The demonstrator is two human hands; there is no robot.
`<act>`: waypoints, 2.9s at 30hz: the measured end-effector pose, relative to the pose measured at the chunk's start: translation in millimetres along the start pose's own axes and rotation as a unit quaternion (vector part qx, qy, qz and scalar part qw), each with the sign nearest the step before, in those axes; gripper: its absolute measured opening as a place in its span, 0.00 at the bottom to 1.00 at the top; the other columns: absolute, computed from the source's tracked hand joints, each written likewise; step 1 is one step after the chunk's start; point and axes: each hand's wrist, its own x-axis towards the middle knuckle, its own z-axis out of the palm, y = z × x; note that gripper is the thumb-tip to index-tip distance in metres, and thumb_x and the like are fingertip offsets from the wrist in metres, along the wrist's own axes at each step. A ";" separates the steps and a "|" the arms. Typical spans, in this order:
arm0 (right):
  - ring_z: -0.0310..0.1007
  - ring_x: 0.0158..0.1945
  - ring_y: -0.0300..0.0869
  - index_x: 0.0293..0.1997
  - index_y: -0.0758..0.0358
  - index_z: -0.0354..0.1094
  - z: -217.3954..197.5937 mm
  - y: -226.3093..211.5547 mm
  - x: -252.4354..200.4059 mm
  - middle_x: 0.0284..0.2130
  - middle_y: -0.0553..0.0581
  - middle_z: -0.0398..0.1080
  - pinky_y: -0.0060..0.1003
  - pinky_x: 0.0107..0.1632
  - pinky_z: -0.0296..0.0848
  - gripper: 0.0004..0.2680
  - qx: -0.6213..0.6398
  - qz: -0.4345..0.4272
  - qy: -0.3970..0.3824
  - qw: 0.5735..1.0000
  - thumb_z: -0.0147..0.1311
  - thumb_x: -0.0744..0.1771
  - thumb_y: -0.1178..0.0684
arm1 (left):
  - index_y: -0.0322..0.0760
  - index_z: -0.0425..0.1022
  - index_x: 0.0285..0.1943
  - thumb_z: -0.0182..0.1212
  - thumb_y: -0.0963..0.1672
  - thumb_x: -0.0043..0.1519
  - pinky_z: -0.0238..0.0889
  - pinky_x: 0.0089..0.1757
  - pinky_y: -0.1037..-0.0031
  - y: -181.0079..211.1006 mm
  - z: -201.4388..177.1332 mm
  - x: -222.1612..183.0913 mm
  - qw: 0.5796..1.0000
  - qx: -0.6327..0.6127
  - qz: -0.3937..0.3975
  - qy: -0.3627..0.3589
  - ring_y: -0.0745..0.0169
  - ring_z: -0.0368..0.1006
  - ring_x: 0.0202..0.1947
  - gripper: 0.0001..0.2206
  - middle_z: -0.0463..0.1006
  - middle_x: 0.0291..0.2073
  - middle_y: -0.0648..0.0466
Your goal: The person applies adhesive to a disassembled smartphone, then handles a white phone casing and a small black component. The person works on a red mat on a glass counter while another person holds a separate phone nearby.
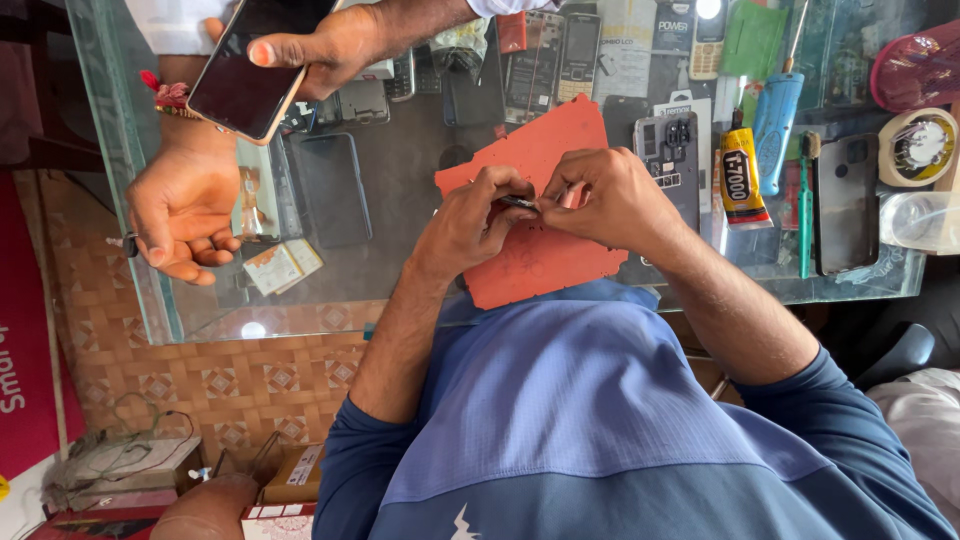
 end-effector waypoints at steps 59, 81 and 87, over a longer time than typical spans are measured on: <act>0.78 0.34 0.35 0.35 0.64 0.79 -11.4 14.0 -4.2 0.29 0.51 0.76 0.31 0.39 0.77 0.02 0.066 0.025 -0.064 0.995 0.63 0.64 0.58 | 0.36 0.73 0.50 0.67 0.34 0.56 0.73 0.39 0.66 16.3 -10.0 7.6 0.995 0.049 0.082 -0.013 0.54 0.80 0.39 0.15 0.79 0.37 0.53; 0.81 0.32 0.46 0.27 0.63 0.77 -12.3 -1.8 19.6 0.25 0.56 0.78 0.38 0.37 0.78 0.07 -0.117 -0.015 -0.085 0.989 0.67 0.59 0.51 | 0.31 0.59 0.56 0.68 0.34 0.60 0.79 0.42 0.68 5.9 -2.0 2.2 0.999 0.016 0.031 -0.003 0.49 0.83 0.44 0.21 0.82 0.42 0.45; 0.81 0.32 0.45 0.28 0.63 0.77 -13.1 5.1 17.9 0.25 0.56 0.78 0.38 0.37 0.78 0.06 -0.080 -0.015 -0.090 0.993 0.66 0.60 0.52 | 0.31 0.60 0.56 0.67 0.34 0.61 0.79 0.41 0.69 5.0 -2.1 1.7 1.000 0.006 0.018 -0.006 0.50 0.84 0.43 0.20 0.82 0.42 0.46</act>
